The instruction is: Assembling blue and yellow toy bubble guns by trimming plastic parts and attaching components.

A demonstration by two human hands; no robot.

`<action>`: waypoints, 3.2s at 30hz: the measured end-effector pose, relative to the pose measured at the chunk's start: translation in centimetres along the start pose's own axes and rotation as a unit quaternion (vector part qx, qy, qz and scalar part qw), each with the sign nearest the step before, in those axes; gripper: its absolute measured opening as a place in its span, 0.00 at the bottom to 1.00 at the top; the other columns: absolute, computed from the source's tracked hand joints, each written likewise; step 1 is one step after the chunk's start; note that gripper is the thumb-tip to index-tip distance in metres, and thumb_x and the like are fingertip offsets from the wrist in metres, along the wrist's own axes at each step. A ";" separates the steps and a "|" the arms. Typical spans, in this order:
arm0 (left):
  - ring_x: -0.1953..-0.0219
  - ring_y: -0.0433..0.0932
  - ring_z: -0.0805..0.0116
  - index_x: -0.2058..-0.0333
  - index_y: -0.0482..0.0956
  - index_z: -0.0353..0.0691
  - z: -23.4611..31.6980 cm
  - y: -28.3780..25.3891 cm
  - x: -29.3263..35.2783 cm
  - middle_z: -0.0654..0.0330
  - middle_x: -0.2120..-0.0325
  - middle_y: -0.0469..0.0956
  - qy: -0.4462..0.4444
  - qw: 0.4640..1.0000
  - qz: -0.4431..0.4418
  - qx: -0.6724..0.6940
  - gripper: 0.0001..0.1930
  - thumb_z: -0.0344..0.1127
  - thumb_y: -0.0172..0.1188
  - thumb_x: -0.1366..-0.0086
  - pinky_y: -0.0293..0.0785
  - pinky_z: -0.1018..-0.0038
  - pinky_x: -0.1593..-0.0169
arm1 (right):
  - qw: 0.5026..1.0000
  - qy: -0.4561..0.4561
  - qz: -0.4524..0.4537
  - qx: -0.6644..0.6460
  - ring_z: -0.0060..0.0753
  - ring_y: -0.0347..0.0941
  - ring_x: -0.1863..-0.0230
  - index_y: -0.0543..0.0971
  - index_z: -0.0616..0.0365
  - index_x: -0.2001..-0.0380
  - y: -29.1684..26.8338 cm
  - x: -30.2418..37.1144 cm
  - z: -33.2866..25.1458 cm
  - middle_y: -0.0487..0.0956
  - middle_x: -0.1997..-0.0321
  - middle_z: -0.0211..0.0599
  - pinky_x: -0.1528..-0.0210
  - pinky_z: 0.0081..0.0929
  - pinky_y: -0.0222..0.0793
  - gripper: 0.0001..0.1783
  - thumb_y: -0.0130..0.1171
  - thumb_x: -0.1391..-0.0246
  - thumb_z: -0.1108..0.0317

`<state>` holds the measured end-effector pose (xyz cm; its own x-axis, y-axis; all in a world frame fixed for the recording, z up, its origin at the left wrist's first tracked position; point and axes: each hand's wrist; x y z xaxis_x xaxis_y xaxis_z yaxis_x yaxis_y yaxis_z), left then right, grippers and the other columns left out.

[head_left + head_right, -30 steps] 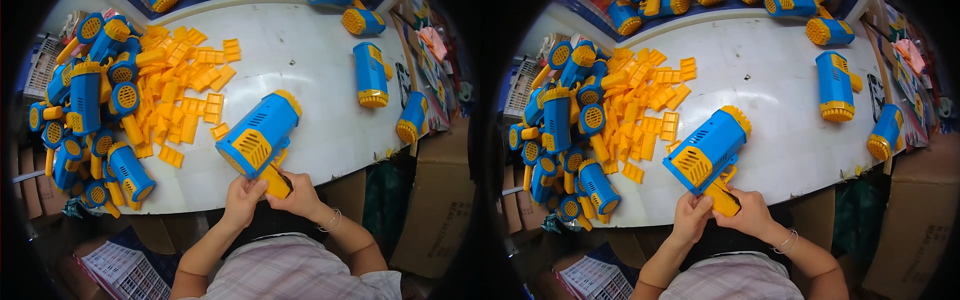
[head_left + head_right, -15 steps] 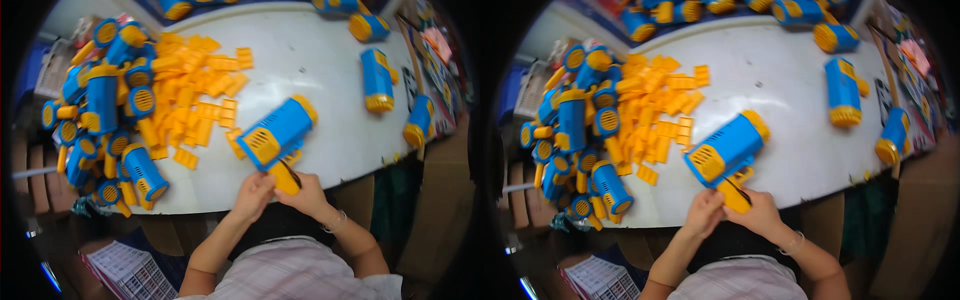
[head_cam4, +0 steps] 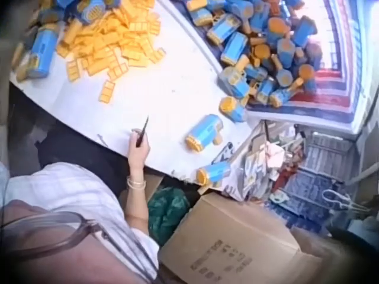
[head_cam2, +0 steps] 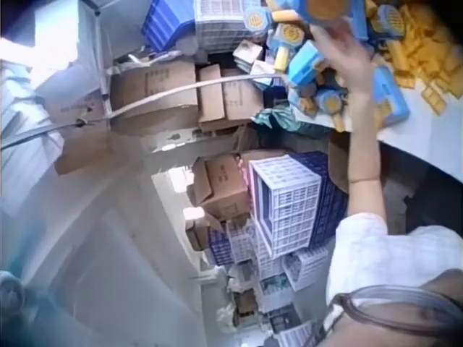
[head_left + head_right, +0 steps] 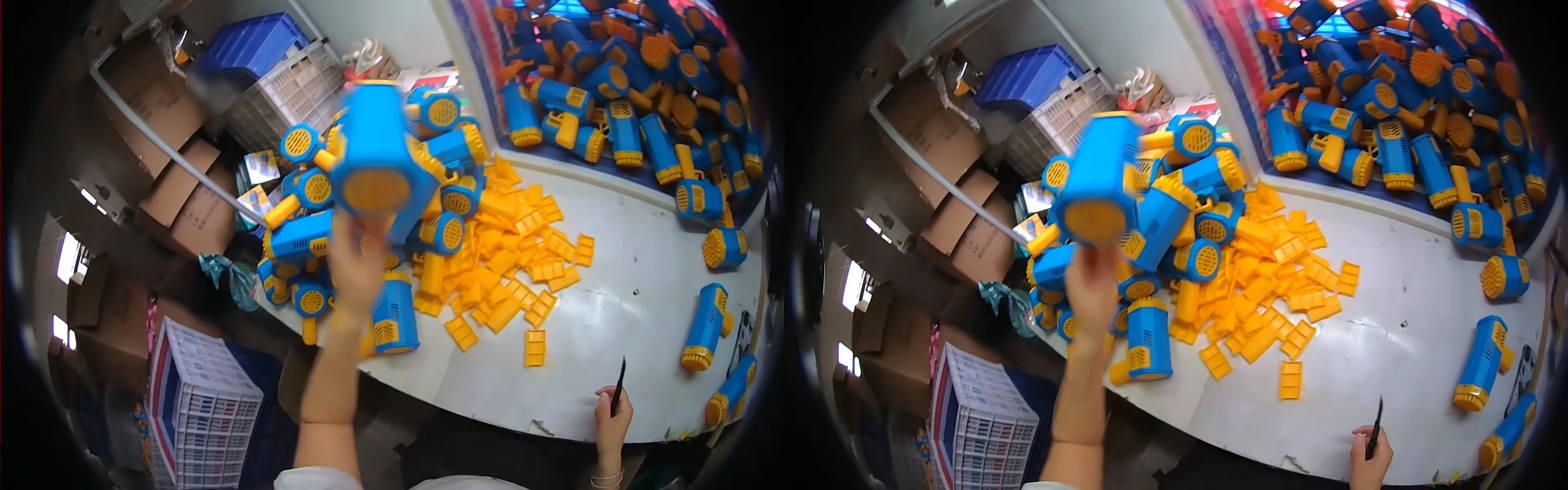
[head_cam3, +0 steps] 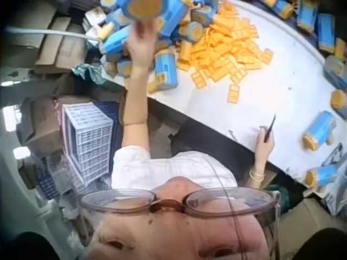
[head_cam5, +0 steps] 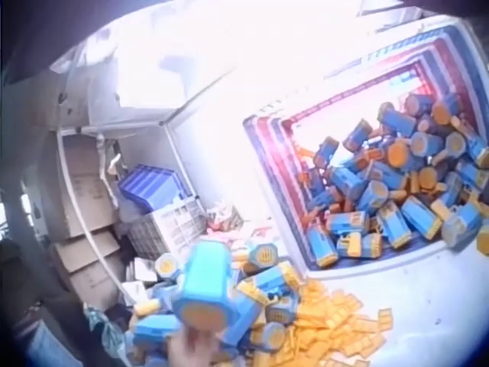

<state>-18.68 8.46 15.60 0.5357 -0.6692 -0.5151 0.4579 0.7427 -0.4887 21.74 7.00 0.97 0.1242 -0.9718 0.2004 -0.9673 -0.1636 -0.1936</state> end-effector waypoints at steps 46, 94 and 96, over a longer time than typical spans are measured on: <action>0.63 0.72 0.53 0.55 0.68 0.37 1.6 13.8 14.6 0.50 0.56 0.64 0.099 0.874 -0.459 -0.125 0.24 0.35 0.64 0.53 0.70 0.67 0.59 | 0.904 -0.067 0.312 0.284 0.36 0.67 0.51 0.67 0.66 0.51 -25.5 -9.1 1.7 0.71 0.52 0.47 0.50 0.27 0.62 0.33 0.58 0.52 0.51; 0.88 0.63 0.81 0.66 0.66 0.36 4.3 11.6 17.1 0.62 0.85 0.68 -0.462 0.681 -0.440 0.360 0.09 0.37 0.46 0.35 0.55 0.86 0.85 | 0.956 -0.191 -0.160 0.154 0.41 0.67 0.78 0.71 0.61 0.60 3.7 -1.7 -3.9 0.70 0.76 0.42 0.76 0.29 0.63 0.12 0.53 0.51 0.75; 0.89 0.62 0.81 0.67 0.66 0.36 4.3 11.4 17.7 0.62 0.85 0.68 -0.471 0.665 -0.452 0.362 0.09 0.37 0.46 0.35 0.53 0.87 0.86 | 0.956 -0.194 -0.160 0.152 0.41 0.67 0.79 0.72 0.61 0.61 4.0 -1.6 -3.6 0.70 0.77 0.41 0.77 0.29 0.63 0.11 0.54 0.51 0.74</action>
<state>-0.89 5.19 3.96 -0.1413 -0.7909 0.5954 0.9339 0.0930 0.3452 16.87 8.51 3.35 0.5326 -0.8440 -0.0635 -0.7646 -0.4476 -0.4637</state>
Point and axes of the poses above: each hand's wrist, its own x-axis away from the middle knuckle, its own y-axis out of the palm, z = x × y
